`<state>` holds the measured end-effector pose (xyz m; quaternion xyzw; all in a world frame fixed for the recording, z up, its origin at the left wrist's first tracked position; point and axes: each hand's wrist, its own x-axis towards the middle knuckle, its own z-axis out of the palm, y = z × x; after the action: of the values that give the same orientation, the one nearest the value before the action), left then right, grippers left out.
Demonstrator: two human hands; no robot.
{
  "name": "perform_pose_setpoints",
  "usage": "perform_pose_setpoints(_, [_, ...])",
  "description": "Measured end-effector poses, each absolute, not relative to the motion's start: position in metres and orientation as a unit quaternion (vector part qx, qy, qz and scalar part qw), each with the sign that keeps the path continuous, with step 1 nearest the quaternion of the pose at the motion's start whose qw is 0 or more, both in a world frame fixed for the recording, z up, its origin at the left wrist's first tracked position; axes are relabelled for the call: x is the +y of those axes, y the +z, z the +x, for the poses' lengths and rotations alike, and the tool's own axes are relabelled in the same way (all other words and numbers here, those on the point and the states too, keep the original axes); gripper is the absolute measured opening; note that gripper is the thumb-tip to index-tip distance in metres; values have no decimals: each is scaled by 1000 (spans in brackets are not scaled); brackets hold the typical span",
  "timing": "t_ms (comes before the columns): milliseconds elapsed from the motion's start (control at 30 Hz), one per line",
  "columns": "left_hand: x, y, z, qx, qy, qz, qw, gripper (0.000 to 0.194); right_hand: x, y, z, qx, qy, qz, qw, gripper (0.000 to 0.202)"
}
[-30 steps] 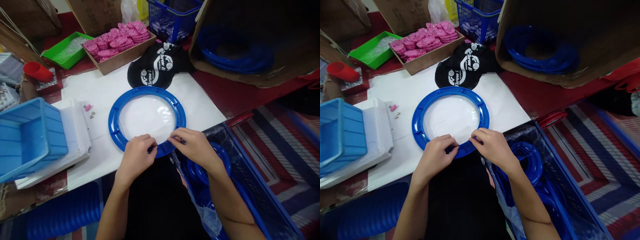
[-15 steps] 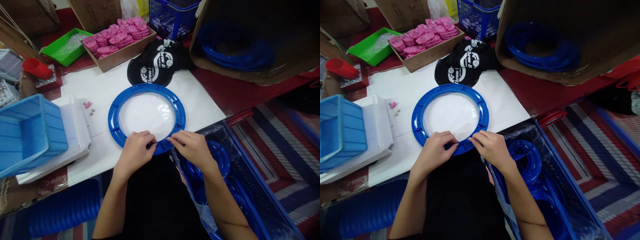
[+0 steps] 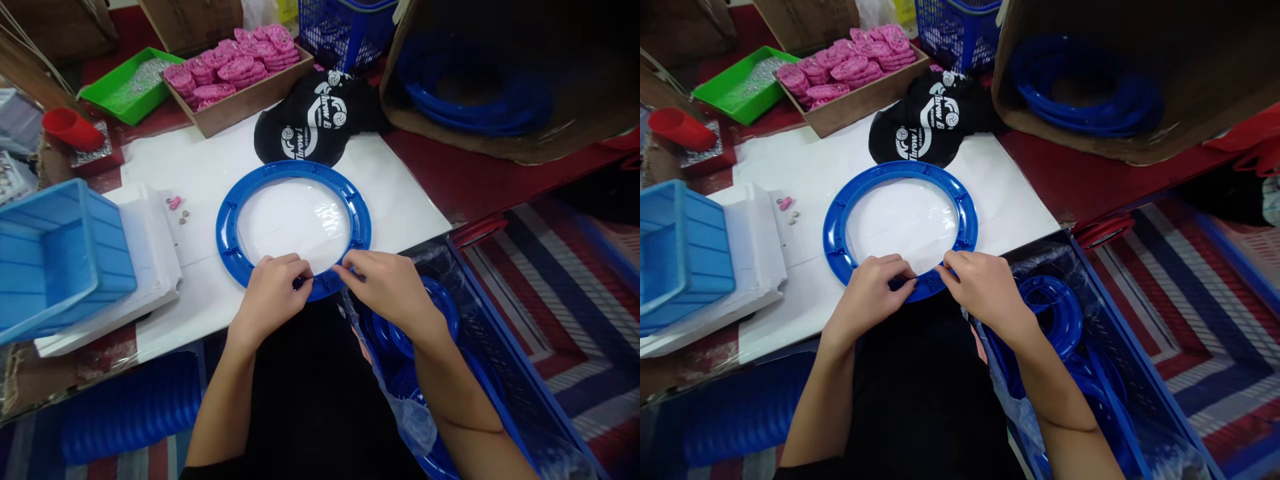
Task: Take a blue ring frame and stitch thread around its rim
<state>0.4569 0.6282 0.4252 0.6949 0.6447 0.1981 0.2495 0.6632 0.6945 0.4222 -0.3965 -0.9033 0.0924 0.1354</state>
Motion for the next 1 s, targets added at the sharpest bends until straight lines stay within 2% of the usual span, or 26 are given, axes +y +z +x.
perform_pose_setpoints(200, [628, 426, 455, 652, 203, 681, 267, 14, 698, 433, 666, -896, 199, -372, 141, 7])
perform_pose_setpoints(400, [628, 428, 457, 661, 198, 672, 270, 15, 698, 434, 664, -905, 196, -348, 146, 13])
perform_pose_setpoints(600, [627, 426, 455, 663, 197, 669, 273, 13, 702, 432, 661, -917, 161, -351, 101, 21])
perform_pose_setpoints(867, [627, 433, 461, 635, 178, 695, 286, 14, 701, 426, 664, -916, 166, -348, 115, 21])
perform_pose_setpoints(1000, [632, 429, 474, 641, 217, 674, 297, 15, 699, 426, 665, -904, 187, -366, 120, 17])
